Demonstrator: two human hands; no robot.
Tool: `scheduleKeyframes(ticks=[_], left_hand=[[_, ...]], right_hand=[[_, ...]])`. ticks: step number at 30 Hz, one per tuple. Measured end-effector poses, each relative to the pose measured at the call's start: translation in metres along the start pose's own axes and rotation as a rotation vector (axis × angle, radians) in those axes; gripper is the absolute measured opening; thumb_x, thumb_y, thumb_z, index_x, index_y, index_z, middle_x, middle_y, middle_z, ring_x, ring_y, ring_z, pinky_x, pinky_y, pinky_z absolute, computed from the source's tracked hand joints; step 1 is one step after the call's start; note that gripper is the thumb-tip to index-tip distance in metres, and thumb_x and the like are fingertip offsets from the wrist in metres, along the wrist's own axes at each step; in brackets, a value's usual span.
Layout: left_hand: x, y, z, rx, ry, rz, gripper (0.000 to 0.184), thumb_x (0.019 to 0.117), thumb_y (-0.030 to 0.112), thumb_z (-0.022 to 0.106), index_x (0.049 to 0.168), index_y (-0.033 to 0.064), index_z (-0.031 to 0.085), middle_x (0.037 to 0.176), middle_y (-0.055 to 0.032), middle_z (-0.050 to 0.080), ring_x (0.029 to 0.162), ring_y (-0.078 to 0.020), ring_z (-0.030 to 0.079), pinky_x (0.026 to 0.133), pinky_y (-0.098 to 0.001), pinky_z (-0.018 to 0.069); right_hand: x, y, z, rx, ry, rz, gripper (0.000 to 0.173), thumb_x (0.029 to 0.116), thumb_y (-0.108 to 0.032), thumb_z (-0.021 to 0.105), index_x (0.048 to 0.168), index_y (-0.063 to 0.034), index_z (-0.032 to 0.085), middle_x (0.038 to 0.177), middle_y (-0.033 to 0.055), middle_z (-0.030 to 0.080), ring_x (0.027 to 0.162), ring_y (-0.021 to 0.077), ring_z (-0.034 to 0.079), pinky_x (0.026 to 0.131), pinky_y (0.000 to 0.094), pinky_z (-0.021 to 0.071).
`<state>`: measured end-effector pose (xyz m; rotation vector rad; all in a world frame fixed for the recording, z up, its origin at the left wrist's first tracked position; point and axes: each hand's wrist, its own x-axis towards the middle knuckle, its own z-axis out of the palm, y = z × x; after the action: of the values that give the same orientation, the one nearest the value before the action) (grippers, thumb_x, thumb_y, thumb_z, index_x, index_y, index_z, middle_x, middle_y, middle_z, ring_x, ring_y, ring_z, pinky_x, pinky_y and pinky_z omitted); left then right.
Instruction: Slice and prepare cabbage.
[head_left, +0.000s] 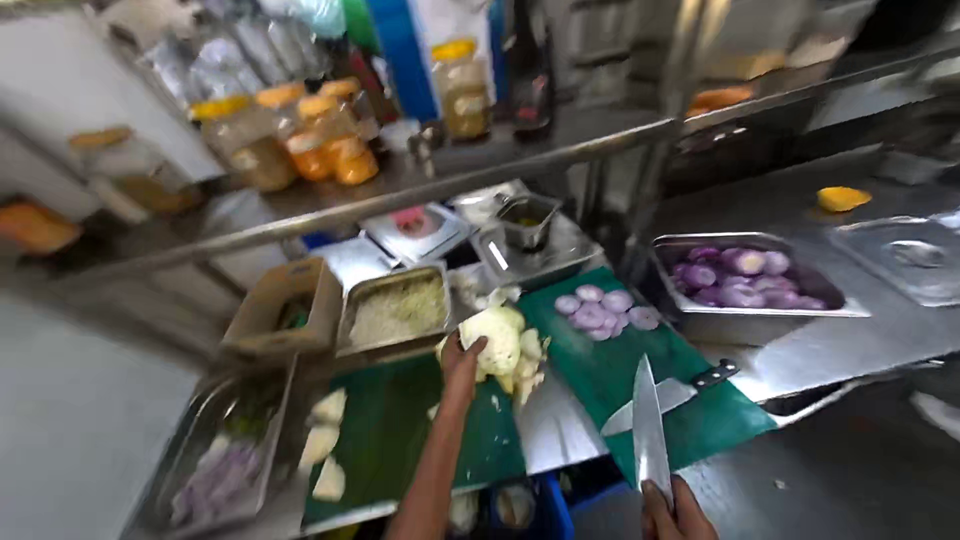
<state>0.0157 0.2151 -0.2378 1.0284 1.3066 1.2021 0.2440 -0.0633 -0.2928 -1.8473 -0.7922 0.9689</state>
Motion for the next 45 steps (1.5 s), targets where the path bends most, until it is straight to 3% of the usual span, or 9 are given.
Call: scheduleKeyframes(ticks=[4,7,9,12,15,19,31,38,45], left_hand=[[-0.062,-0.028,-0.086,0.011,-0.069,0.157,0.039,0.0929,0.009,0.074,0.13,0.0003,0.063,0.112,-0.0137,0.075,0.099,-0.0242,0.074,0.089,-0.0431,0.0639],[-0.091,-0.061,-0.141,0.146,-0.03,0.151,0.05,0.0933,0.012,0.074,0.14,0.0036,0.059,0.125,-0.0104,0.071,0.11,-0.0191,0.071,0.098,-0.0397,0.0608],[-0.102,-0.09,-0.167,0.184,0.027,0.116,0.05,0.0936,0.014,0.074,0.14,0.003,0.058,0.128,-0.0109,0.07,0.113,-0.0183,0.07,0.1,-0.0391,0.0597],[-0.111,-0.118,-0.185,0.25,0.163,0.113,0.048,0.0921,0.022,0.078,0.133,0.0014,0.063,0.117,-0.0106,0.074,0.104,-0.0168,0.073,0.095,-0.0389,0.0618],[-0.113,-0.119,-0.192,0.354,0.228,0.12,0.047,0.0884,0.032,0.081,0.124,0.0041,0.07,0.124,-0.013,0.067,0.113,-0.021,0.067,0.098,-0.0412,0.0581],[-0.114,-0.115,-0.191,0.416,0.254,0.105,0.043,0.0879,0.034,0.081,0.117,0.0036,0.072,0.128,-0.0159,0.064,0.118,-0.0249,0.064,0.1,-0.0434,0.0558],[-0.115,-0.107,-0.185,0.442,0.212,0.139,0.039,0.0908,0.031,0.079,0.118,0.0044,0.072,0.125,-0.0134,0.065,0.115,-0.0234,0.065,0.099,-0.0428,0.0566],[-0.114,-0.106,-0.185,0.44,0.202,0.155,0.038,0.091,0.026,0.078,0.121,0.0036,0.071,0.13,-0.0138,0.064,0.118,-0.0243,0.064,0.1,-0.0443,0.0557],[-0.113,-0.111,-0.187,0.395,0.254,0.181,0.038,0.0888,0.023,0.081,0.119,0.0027,0.071,0.125,-0.0138,0.066,0.111,-0.0222,0.067,0.095,-0.0412,0.0588]], right_hand=[[-0.009,-0.034,0.038,-0.129,-0.226,-0.02,0.044,0.1066,-0.027,0.052,0.142,-0.0023,0.045,0.069,0.0098,0.061,0.051,0.0243,0.062,0.048,0.0447,0.0581],[-0.012,-0.062,0.077,-0.33,-0.369,-0.107,0.039,0.1065,-0.03,0.052,0.138,-0.0075,0.05,0.068,0.0088,0.062,0.049,0.023,0.063,0.048,0.0439,0.0587],[-0.014,-0.082,0.106,-0.483,-0.454,-0.183,0.037,0.1068,-0.031,0.051,0.136,-0.0088,0.052,0.074,0.0095,0.065,0.053,0.0235,0.065,0.052,0.0451,0.0593],[-0.016,-0.112,0.147,-0.723,-0.585,-0.235,0.035,0.1083,-0.033,0.046,0.134,-0.0102,0.053,0.087,0.0125,0.067,0.068,0.0285,0.07,0.065,0.0493,0.0609],[-0.017,-0.135,0.183,-0.909,-0.632,-0.283,0.035,0.1093,-0.031,0.045,0.136,-0.0097,0.051,0.098,0.0162,0.069,0.09,0.034,0.071,0.081,0.0526,0.0584],[-0.02,-0.152,0.215,-1.041,-0.647,-0.36,0.036,0.1092,-0.028,0.044,0.139,-0.0083,0.05,0.104,0.0186,0.07,0.101,0.0371,0.071,0.088,0.0545,0.0566],[-0.03,-0.183,0.243,-1.255,-0.587,-0.367,0.028,0.1074,-0.024,0.047,0.132,-0.0098,0.05,0.1,0.0176,0.069,0.096,0.0364,0.071,0.081,0.0524,0.0581],[-0.018,-0.186,0.252,-1.283,-0.689,-0.303,0.032,0.1032,-0.02,0.053,0.133,-0.0082,0.049,0.103,0.019,0.068,0.095,0.0378,0.071,0.079,0.0555,0.0585],[-0.021,-0.19,0.26,-1.351,-0.784,-0.239,0.036,0.1015,-0.015,0.054,0.136,-0.0072,0.044,0.106,0.0199,0.066,0.093,0.0369,0.071,0.077,0.0534,0.0588]])
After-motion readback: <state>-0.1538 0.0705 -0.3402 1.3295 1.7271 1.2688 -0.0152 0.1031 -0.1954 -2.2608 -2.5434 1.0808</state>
